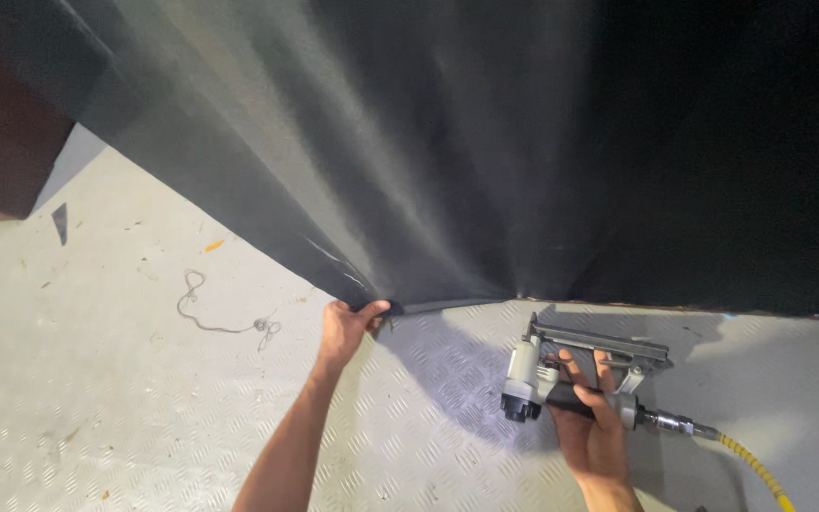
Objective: The person pulls black fabric tight over a wooden furniture frame and secures it using a pneumatic staple gun, moving along the edge to finish the upholstery.
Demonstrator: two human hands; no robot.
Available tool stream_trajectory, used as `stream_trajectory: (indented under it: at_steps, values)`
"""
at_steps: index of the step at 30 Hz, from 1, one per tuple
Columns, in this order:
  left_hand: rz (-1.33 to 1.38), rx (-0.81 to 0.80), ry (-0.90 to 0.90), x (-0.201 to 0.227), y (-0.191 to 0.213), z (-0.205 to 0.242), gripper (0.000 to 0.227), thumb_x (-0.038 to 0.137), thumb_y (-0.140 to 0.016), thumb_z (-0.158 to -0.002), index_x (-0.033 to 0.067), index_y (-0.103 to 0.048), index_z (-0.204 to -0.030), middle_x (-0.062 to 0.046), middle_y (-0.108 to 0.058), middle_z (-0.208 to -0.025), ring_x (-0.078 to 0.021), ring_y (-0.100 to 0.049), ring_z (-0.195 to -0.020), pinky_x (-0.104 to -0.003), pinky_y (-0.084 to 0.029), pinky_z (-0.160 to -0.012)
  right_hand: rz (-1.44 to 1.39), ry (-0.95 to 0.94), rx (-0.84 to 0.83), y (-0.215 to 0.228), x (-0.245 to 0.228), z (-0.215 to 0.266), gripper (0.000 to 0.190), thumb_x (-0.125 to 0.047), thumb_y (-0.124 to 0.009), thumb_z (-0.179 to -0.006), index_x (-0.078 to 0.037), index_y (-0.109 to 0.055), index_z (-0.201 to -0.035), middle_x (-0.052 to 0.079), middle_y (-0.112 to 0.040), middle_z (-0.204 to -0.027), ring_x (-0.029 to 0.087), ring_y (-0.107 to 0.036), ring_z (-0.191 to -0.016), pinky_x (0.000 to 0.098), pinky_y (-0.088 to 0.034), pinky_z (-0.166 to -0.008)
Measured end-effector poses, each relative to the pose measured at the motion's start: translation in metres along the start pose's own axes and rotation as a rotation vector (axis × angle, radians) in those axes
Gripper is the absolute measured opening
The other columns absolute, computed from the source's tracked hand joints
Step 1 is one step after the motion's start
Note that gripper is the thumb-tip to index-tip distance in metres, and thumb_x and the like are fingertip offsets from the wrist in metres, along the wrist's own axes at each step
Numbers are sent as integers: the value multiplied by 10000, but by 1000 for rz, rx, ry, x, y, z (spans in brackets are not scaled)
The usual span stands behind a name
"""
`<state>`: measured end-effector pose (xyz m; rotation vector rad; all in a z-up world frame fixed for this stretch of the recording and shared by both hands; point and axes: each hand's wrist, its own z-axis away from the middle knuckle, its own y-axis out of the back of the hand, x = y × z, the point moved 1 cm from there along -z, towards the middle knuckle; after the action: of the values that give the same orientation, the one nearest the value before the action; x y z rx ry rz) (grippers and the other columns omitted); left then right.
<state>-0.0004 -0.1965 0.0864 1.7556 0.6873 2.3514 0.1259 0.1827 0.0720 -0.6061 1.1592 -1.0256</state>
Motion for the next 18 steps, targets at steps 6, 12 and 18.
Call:
stream_trajectory:
  at_steps: [6,12,18]
  values:
    - [471,-220,-259,-17,5,-33,156,62,-671,-918,-3,-681,-1059,-116,-752,-951,-215,-755,-827,-366,-623,-652,22,-51,125,11,2,-6,618,-18,-573,-815,-270,-597,-1379,162,-618,-1402,290,-543,-1280,500,-428,-1098]
    - [460,-202,-116,-19,23,-49,341,-1,-717,-841,-18,-677,-1180,-133,-727,-1094,-198,-721,-894,-380,-639,-746,-62,15,-52,23,8,-7,544,24,-603,-859,-231,-606,-1339,162,-609,-1425,284,-521,-1376,493,-417,-1098]
    - [261,-223,104,-11,18,-24,274,73,-821,-810,-51,-710,-1028,-120,-776,-917,-164,-754,-727,-328,-663,-671,-90,-14,-63,14,3,-6,577,18,-592,-849,-262,-606,-1354,142,-610,-1414,253,-492,-1428,468,-386,-1135]
